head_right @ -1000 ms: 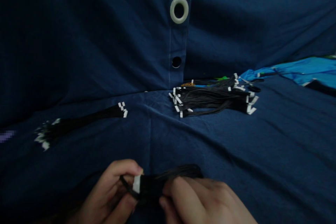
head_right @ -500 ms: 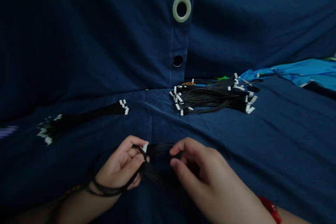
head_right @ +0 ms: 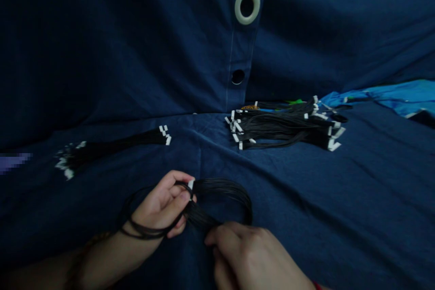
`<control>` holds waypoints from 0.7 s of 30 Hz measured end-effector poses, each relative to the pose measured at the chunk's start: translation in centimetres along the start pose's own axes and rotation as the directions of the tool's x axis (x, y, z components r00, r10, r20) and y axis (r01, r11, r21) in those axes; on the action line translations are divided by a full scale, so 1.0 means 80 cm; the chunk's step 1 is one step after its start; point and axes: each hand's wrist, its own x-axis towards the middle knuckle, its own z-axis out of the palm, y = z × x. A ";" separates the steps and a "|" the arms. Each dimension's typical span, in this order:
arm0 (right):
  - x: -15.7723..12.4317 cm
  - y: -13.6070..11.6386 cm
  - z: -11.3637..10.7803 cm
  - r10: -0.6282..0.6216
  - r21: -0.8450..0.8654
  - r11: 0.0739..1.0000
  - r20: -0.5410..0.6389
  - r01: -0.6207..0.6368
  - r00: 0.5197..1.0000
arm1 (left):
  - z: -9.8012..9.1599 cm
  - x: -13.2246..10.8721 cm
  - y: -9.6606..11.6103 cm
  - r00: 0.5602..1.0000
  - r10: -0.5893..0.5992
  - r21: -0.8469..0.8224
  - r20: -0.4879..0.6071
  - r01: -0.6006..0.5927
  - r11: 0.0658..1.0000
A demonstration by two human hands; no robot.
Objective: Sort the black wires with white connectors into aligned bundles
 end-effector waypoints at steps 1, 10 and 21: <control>0.003 -0.002 -0.002 0.012 0.039 0.999 -0.004 -0.011 1.000 | 0.000 0.000 0.001 1.000 0.000 0.004 -0.001 0.000 1.000; 0.008 -0.013 -0.004 0.073 0.155 0.984 0.090 -0.087 0.993 | 0.000 -0.004 -0.004 0.995 0.094 0.052 0.043 -0.096 0.994; 0.005 -0.005 -0.056 0.118 0.898 0.213 0.367 -0.384 0.923 | 0.002 -0.007 0.004 0.994 0.069 0.066 0.086 -0.075 0.995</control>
